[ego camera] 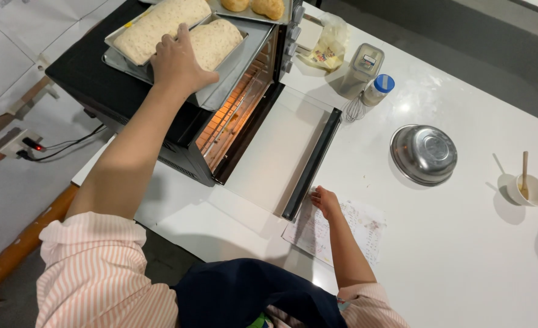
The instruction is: Retrieving baking equipment, organizing dough, and mixing ingredients in a kitchen setting.
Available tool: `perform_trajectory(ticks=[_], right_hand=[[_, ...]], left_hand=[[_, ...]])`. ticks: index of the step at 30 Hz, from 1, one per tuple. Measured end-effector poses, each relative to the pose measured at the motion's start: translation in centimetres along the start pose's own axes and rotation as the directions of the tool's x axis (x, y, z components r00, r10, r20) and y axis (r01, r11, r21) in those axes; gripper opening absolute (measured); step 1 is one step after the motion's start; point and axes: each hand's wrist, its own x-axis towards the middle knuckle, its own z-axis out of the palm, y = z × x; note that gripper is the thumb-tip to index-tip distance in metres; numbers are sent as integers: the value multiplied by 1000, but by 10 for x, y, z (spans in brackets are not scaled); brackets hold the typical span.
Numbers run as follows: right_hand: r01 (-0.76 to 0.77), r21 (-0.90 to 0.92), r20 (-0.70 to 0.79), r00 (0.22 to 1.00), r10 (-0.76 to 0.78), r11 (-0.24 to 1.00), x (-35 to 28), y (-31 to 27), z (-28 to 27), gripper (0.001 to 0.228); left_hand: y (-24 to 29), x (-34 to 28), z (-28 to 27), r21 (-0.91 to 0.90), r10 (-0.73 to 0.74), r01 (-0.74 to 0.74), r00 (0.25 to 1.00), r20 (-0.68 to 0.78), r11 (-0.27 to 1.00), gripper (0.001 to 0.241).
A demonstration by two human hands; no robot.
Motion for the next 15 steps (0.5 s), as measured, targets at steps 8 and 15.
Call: perform_trajectory(ticks=[8, 15], right_hand=[[-49, 62, 43, 998, 46, 997, 26, 13, 5, 51], [-49, 176, -12, 999, 52, 983, 69, 39, 10, 47]], left_hand=[[2, -4, -4, 45, 57, -55, 997, -42, 997, 122], [-12, -60, -69, -35, 324, -341, 916, -234, 939, 100]])
